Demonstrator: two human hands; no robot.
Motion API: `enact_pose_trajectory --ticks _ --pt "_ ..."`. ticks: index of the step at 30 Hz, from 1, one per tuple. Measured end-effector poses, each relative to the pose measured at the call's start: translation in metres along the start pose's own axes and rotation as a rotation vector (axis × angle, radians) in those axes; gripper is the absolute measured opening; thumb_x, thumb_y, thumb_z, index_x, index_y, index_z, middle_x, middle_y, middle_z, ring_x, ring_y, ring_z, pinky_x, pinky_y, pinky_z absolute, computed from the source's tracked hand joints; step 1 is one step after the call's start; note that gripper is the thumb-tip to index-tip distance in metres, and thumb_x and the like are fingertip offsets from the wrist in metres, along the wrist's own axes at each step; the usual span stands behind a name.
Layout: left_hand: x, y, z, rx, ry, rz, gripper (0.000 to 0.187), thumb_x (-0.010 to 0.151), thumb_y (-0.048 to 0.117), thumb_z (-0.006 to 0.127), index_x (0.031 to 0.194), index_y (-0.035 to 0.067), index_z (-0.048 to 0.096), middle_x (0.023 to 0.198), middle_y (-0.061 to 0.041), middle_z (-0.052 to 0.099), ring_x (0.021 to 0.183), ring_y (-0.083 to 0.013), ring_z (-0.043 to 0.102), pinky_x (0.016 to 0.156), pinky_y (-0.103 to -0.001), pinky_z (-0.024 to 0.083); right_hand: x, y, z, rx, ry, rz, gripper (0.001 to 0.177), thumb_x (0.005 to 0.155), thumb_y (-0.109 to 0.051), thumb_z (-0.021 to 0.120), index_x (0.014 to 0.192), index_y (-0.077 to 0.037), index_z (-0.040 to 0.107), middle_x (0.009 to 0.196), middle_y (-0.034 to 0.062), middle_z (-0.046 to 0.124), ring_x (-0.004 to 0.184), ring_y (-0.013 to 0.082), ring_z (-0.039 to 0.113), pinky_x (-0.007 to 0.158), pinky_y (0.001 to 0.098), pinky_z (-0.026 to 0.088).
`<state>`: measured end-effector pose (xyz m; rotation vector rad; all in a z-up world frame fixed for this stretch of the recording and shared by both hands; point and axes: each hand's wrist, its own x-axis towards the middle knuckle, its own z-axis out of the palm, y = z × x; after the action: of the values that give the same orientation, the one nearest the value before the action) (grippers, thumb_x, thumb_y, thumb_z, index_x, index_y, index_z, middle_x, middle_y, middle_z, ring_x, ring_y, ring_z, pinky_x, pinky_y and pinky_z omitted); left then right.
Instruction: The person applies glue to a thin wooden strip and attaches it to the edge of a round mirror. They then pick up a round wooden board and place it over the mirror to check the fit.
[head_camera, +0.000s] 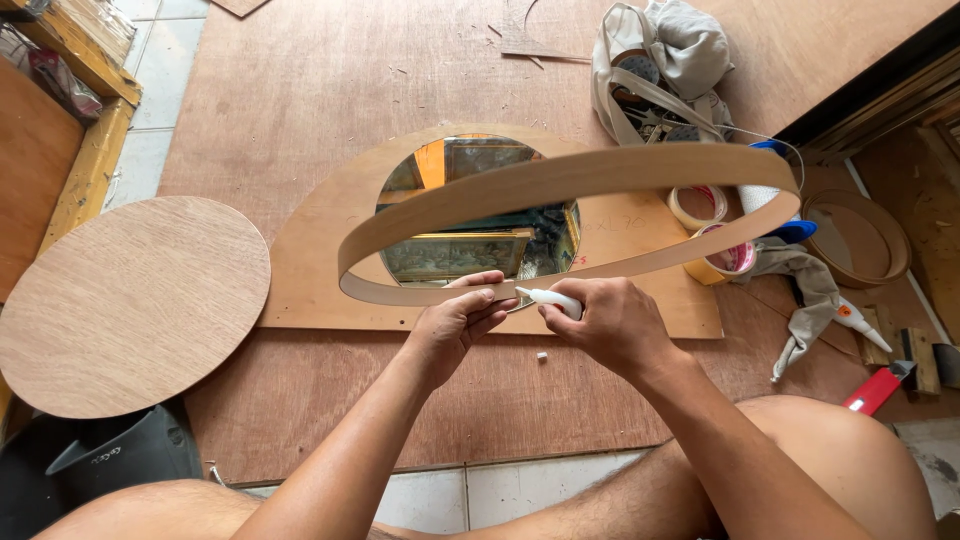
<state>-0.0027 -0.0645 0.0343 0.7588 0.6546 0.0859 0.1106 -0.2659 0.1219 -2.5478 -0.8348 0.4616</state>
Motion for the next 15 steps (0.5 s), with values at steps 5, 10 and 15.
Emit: enact_pose_trajectory --ticks 5,10,15 --pt "-0.0032 0.0022 0.0027 -0.01 -0.002 -0.001 0.045 0.102 0.0 0.069 0.146 0.0 0.074 0.116 -0.025 0.083 0.11 -0.0365 0.084 0.093 -0.036 0.071 -0.0002 -0.0008 -0.0012 0.023 0.015 -0.015 0.028 0.092 -0.053 0.078 0.11 -0.035 0.088 0.098 0.0054 0.087 0.103 0.0327 0.082 0.093 0.0516 0.065" --pt "-0.004 0.0027 0.0022 -0.016 -0.001 -0.003 0.045 0.102 0.0 0.07 0.146 0.0 0.074 0.115 -0.026 0.083 0.111 -0.0371 0.083 0.094 -0.037 0.071 0.0013 0.0001 0.0 0.026 0.037 -0.038 0.028 0.092 -0.052 0.079 0.11 -0.034 0.089 0.098 0.0055 0.086 0.102 0.0327 0.082 0.093 0.0519 0.065" --pt "-0.0036 0.0028 0.001 -0.023 -0.015 -0.007 0.046 0.102 0.0 0.069 0.148 0.0 0.073 0.122 -0.029 0.082 0.112 -0.0374 0.083 0.093 -0.037 0.071 0.0002 0.0016 0.0007 0.029 0.039 -0.043 0.025 0.093 -0.051 0.078 0.109 -0.035 0.089 0.093 0.0038 0.084 0.098 0.03 0.082 0.091 0.0497 0.065"
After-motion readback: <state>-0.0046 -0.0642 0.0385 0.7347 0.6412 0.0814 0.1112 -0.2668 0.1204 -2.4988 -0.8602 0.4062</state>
